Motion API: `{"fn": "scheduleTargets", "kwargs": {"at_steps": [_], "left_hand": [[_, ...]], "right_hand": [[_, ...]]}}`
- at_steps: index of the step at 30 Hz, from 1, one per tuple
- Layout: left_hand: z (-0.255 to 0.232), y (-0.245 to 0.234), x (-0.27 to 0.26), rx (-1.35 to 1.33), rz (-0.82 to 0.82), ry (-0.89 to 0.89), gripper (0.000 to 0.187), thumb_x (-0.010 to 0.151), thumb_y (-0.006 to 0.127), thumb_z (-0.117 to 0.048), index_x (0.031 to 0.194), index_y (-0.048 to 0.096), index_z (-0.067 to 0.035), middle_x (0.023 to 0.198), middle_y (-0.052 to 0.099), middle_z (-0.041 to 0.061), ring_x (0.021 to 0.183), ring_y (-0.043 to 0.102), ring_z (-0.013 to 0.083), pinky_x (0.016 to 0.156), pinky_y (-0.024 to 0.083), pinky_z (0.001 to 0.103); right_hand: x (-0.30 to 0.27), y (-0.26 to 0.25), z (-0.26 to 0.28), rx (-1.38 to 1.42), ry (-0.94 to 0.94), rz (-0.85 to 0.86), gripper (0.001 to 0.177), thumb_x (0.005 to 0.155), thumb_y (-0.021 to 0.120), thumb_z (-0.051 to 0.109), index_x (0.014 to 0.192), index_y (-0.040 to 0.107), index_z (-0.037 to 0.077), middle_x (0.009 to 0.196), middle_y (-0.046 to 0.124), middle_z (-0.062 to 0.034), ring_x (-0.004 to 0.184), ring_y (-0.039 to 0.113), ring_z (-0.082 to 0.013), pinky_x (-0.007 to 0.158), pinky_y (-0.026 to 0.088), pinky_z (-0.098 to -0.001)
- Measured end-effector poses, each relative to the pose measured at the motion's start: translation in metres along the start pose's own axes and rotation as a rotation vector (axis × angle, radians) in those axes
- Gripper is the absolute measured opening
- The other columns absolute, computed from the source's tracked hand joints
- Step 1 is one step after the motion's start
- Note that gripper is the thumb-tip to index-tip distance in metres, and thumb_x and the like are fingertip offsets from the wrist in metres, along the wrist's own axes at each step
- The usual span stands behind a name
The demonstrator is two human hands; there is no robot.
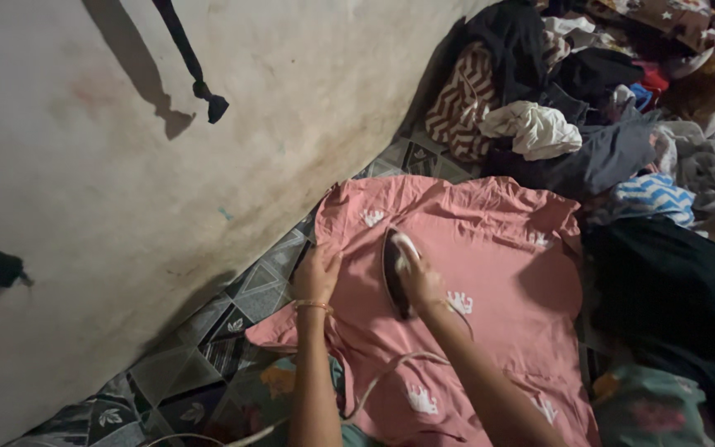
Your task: The person irons a pink shirt laid out on the floor. They smooth the fabric with their hands, then use an electric iron to press the shirt, moving it back and forth across the surface.
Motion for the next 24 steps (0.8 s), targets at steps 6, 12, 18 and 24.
{"fn": "scheduleTargets", "kwargs": {"at_steps": [6, 12, 18, 24], "left_hand": [[0.011, 0.001, 0.007, -0.019, 0.017, -0.002, 0.042, 0.092, 0.069, -0.037, 0.121, 0.07, -0.007, 0.117, 0.073, 0.017, 0.107, 0.069, 0.0363, 0.09, 0.055, 0.045], [0.015, 0.003, 0.008, 0.043, -0.017, -0.028, 0.041, 0.091, 0.069, -0.036, 0.12, 0.071, -0.008, 0.115, 0.073, 0.017, 0.104, 0.07, 0.0374, 0.088, 0.056, 0.045], [0.026, 0.004, 0.003, 0.038, 0.046, -0.109, 0.043, 0.087, 0.07, -0.036, 0.12, 0.07, -0.009, 0.116, 0.073, 0.016, 0.103, 0.071, 0.0354, 0.087, 0.056, 0.045], [0.023, 0.002, 0.011, 0.079, 0.003, -0.141, 0.042, 0.087, 0.073, -0.036, 0.12, 0.07, -0.01, 0.115, 0.071, 0.018, 0.106, 0.066, 0.0383, 0.089, 0.053, 0.047]], "right_hand": [[-0.092, -0.043, -0.028, 0.175, -0.13, 0.056, 0.065, 0.086, 0.064, 0.02, 0.146, 0.049, 0.04, 0.102, 0.071, -0.0163, 0.086, 0.072, -0.0388, 0.073, 0.059, -0.0499], [-0.014, -0.034, 0.019, 0.173, -0.153, 0.044, 0.061, 0.089, 0.068, 0.026, 0.146, 0.048, 0.035, 0.107, 0.069, -0.0229, 0.086, 0.069, -0.0456, 0.071, 0.056, -0.055], [-0.008, -0.024, 0.027, -0.016, -0.039, 0.263, 0.058, 0.095, 0.064, 0.038, 0.149, 0.045, 0.043, 0.103, 0.071, -0.0202, 0.085, 0.071, -0.0441, 0.074, 0.057, -0.0551], [-0.089, -0.069, -0.022, 0.189, -0.319, 0.256, 0.057, 0.083, 0.073, 0.026, 0.138, 0.057, 0.029, 0.098, 0.072, -0.0149, 0.085, 0.072, -0.0361, 0.074, 0.059, -0.0474]]}}
Point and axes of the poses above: each hand's wrist, its own x-axis towards the middle knuckle, its own y-axis out of the palm, z = x × y, the point moved 5 cm from there along x, towards the middle knuckle
